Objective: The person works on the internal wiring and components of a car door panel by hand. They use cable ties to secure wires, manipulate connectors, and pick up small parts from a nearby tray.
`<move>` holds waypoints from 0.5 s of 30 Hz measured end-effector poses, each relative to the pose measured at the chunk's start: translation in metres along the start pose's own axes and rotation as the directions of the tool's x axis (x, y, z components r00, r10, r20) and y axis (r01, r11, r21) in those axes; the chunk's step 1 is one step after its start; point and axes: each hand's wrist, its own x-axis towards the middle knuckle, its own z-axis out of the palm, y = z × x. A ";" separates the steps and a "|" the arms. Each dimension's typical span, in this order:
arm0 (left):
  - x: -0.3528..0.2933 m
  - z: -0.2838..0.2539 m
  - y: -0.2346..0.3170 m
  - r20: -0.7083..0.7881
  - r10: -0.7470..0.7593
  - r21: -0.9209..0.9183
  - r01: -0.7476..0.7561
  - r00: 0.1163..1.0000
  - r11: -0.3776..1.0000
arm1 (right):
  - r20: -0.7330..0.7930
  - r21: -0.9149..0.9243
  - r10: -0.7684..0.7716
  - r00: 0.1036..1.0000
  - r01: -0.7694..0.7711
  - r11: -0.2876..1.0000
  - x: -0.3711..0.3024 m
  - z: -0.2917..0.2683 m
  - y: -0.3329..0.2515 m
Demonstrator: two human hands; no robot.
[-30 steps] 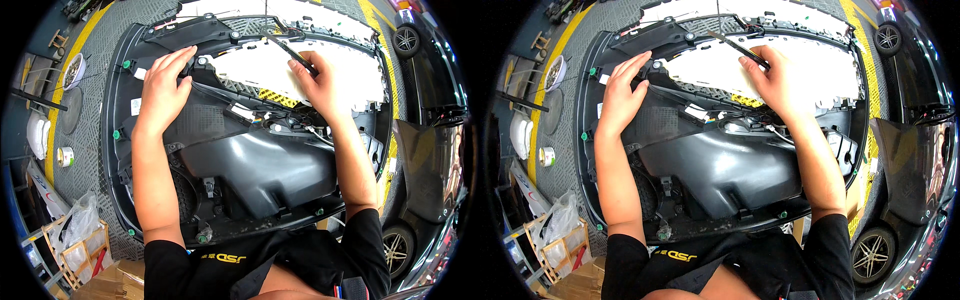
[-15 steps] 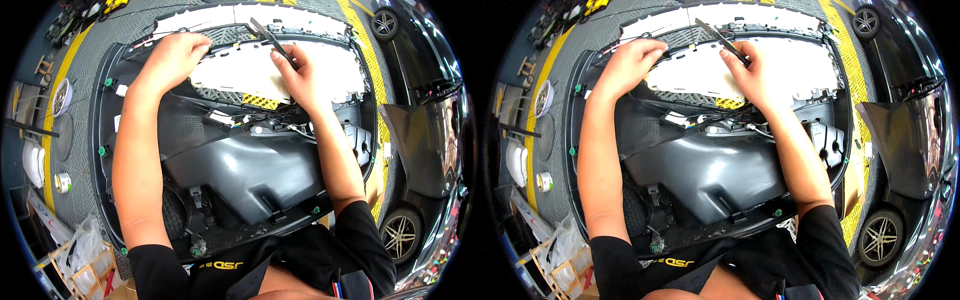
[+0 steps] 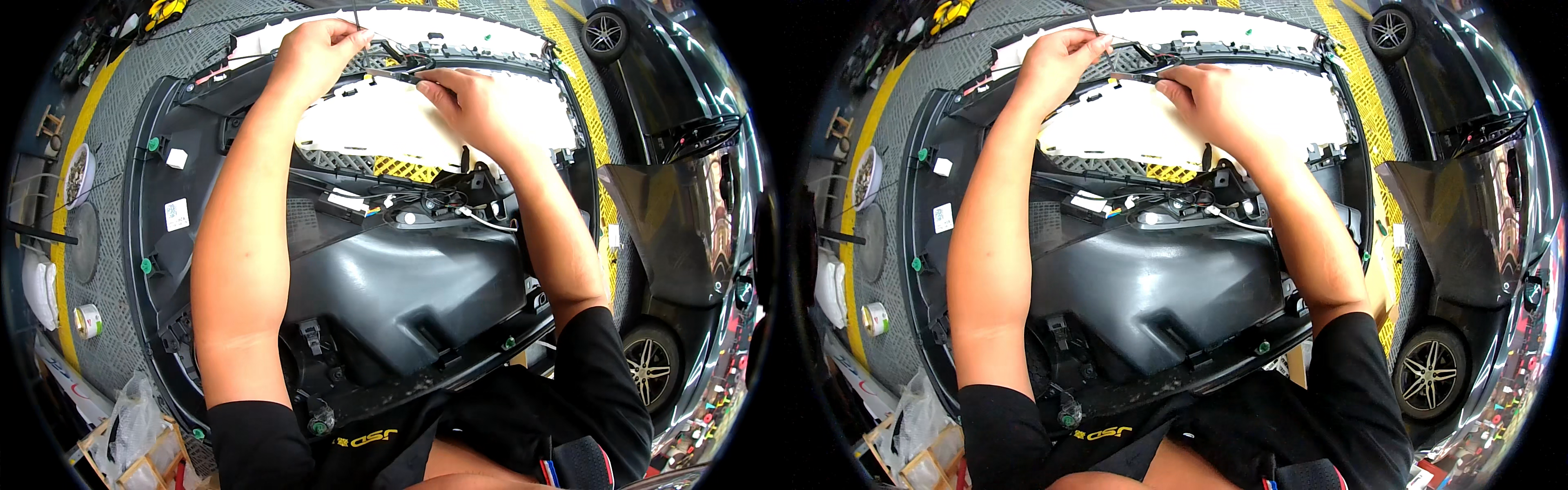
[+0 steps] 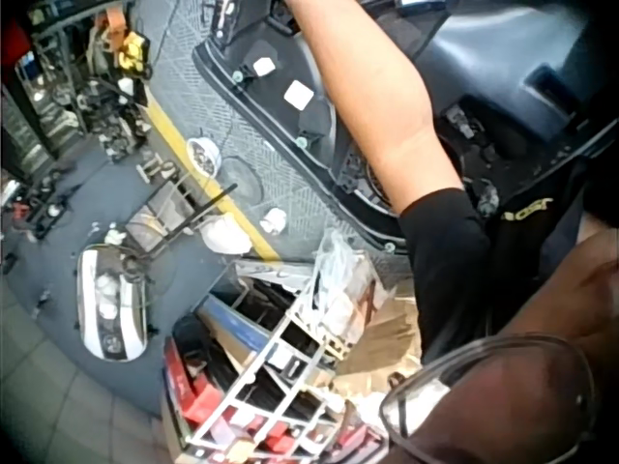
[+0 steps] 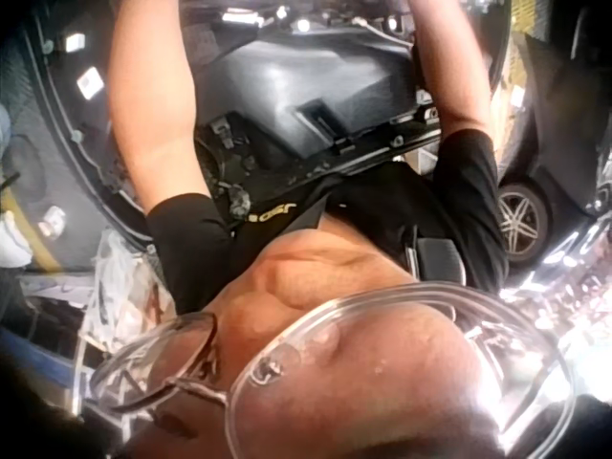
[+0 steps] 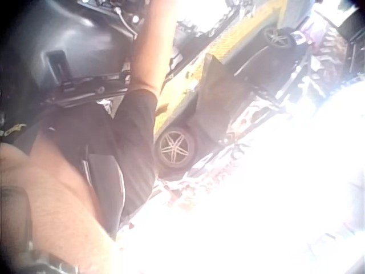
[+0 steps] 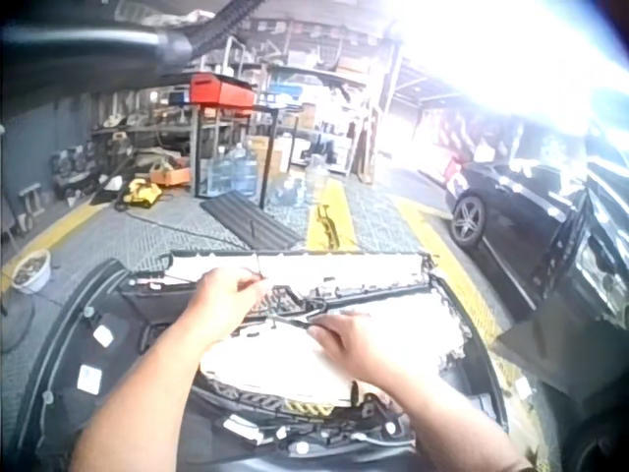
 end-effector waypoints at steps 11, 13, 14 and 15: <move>-0.011 0.009 0.002 -0.056 0.040 0.015 -0.040 0.998 0.999 | 0.079 0.004 0.020 0.997 -0.021 1.000 0.014 0.014 -0.002; -0.012 0.011 0.002 -0.069 0.066 0.037 -0.064 0.995 0.997 | 0.066 0.003 0.002 0.998 -0.002 1.000 0.015 0.019 -0.001; -0.013 0.012 0.003 -0.083 0.094 0.032 -0.091 0.992 0.995 | 0.042 0.013 -0.016 0.999 0.015 1.000 0.015 0.022 0.001; -0.015 0.013 0.005 -0.097 0.121 0.026 -0.119 0.988 0.993 | 0.018 0.023 -0.033 0.999 0.033 0.999 0.017 0.025 0.002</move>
